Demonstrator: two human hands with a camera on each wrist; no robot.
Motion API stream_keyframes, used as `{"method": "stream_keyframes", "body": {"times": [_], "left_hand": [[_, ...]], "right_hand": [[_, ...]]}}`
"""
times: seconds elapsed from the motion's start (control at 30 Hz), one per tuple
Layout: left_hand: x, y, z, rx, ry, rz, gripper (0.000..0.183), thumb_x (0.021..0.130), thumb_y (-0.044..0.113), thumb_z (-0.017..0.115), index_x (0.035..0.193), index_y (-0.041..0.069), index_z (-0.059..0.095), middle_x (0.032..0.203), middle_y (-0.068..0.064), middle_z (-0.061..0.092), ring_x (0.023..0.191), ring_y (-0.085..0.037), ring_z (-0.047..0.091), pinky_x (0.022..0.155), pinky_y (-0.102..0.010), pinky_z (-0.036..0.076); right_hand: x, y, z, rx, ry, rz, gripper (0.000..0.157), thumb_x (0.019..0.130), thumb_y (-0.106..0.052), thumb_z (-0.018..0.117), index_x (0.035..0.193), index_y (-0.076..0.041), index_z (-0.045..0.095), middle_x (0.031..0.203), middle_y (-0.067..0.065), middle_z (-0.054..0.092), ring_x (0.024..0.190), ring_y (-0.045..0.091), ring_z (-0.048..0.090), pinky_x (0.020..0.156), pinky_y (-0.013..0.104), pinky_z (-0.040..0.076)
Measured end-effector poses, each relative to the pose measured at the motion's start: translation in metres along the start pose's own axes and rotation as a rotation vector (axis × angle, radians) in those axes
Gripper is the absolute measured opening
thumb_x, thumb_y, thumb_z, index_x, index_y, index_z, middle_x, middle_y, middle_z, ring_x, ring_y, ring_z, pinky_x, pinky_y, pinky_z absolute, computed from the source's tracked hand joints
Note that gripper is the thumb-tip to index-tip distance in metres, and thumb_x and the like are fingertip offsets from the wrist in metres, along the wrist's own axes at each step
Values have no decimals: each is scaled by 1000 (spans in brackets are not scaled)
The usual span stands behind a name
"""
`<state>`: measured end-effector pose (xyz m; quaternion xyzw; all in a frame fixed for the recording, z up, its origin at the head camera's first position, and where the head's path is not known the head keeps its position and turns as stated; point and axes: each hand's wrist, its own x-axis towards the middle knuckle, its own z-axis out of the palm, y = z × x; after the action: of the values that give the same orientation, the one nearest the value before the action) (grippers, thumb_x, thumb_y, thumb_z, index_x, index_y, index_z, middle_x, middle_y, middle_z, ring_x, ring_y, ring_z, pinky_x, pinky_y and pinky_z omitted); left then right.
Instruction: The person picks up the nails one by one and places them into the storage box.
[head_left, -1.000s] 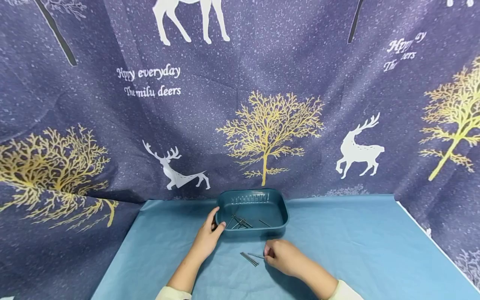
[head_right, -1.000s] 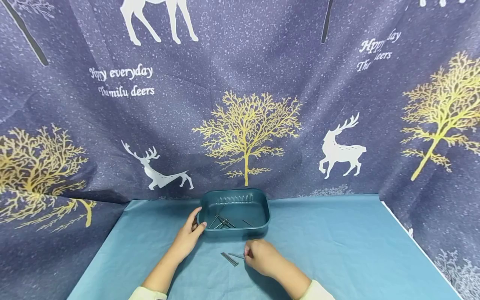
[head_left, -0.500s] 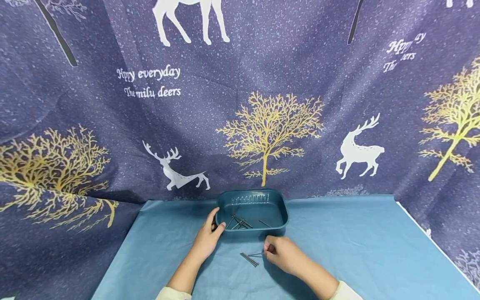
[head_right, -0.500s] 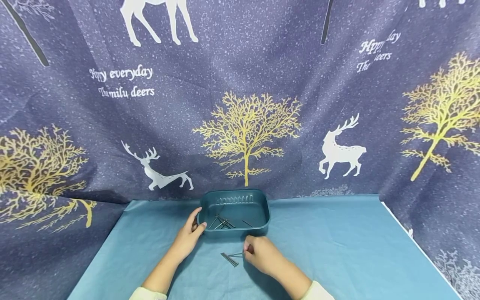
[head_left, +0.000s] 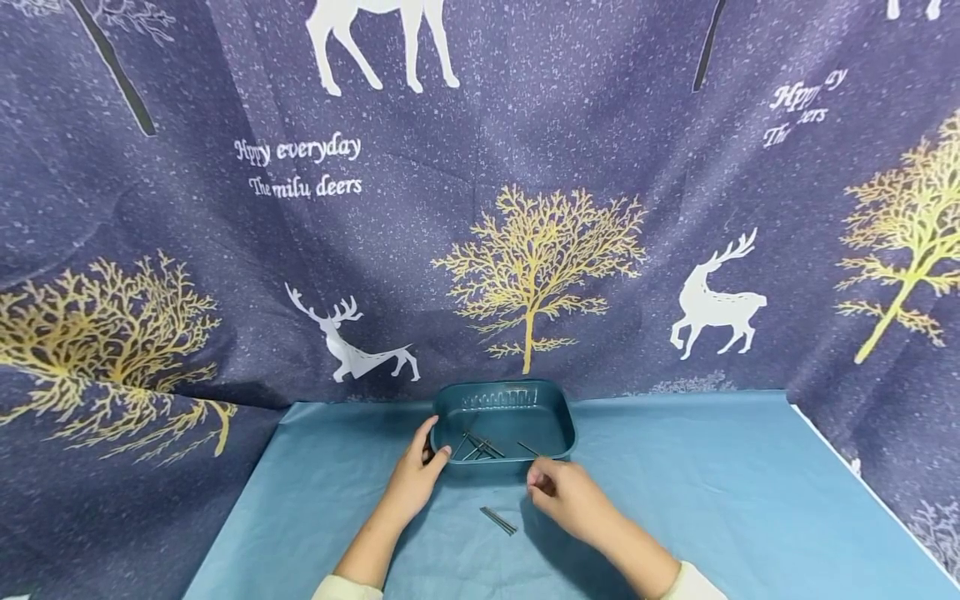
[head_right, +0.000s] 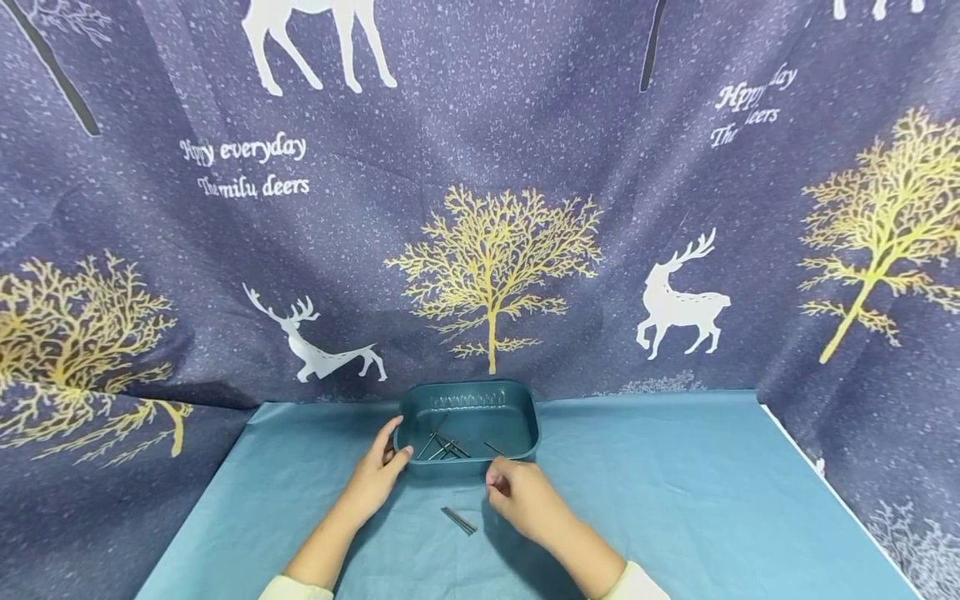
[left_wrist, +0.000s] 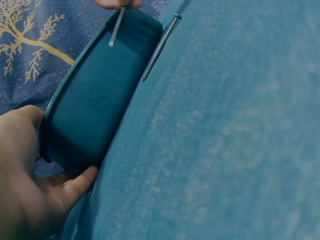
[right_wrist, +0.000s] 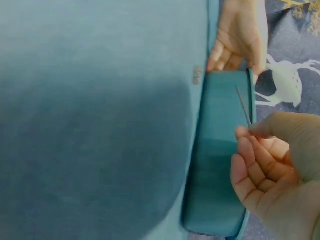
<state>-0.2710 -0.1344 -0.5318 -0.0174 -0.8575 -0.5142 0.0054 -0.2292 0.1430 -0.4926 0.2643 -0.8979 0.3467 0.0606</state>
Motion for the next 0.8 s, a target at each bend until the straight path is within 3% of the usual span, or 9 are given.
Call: {"method": "stream_keyframes", "body": {"times": [0.33, 0.53, 0.8], "left_hand": [[1, -2, 0, -1, 6, -6, 62, 103, 38, 56, 159, 29, 30, 152, -28, 45, 134, -41, 55, 98, -57, 51], [3, -2, 1, -5, 11, -8, 62, 103, 36, 56, 159, 29, 31, 149, -27, 49, 132, -40, 57, 92, -53, 53], [2, -2, 1, 1, 8, -18, 61, 103, 38, 56, 159, 31, 30, 152, -27, 46, 135, -41, 54, 97, -57, 51]], "right_hand": [[8, 2, -11, 38, 114, 52, 15, 90, -2, 69, 88, -15, 64, 78, -9, 62, 70, -4, 53, 64, 18, 51], [14, 9, -14, 65, 205, 130, 15, 91, -5, 70, 87, -16, 62, 77, -9, 60, 69, -2, 54, 65, 19, 51], [24, 17, -18, 33, 275, 195, 13, 90, -3, 71, 89, -15, 65, 78, -7, 63, 71, 1, 57, 67, 21, 52]]}}
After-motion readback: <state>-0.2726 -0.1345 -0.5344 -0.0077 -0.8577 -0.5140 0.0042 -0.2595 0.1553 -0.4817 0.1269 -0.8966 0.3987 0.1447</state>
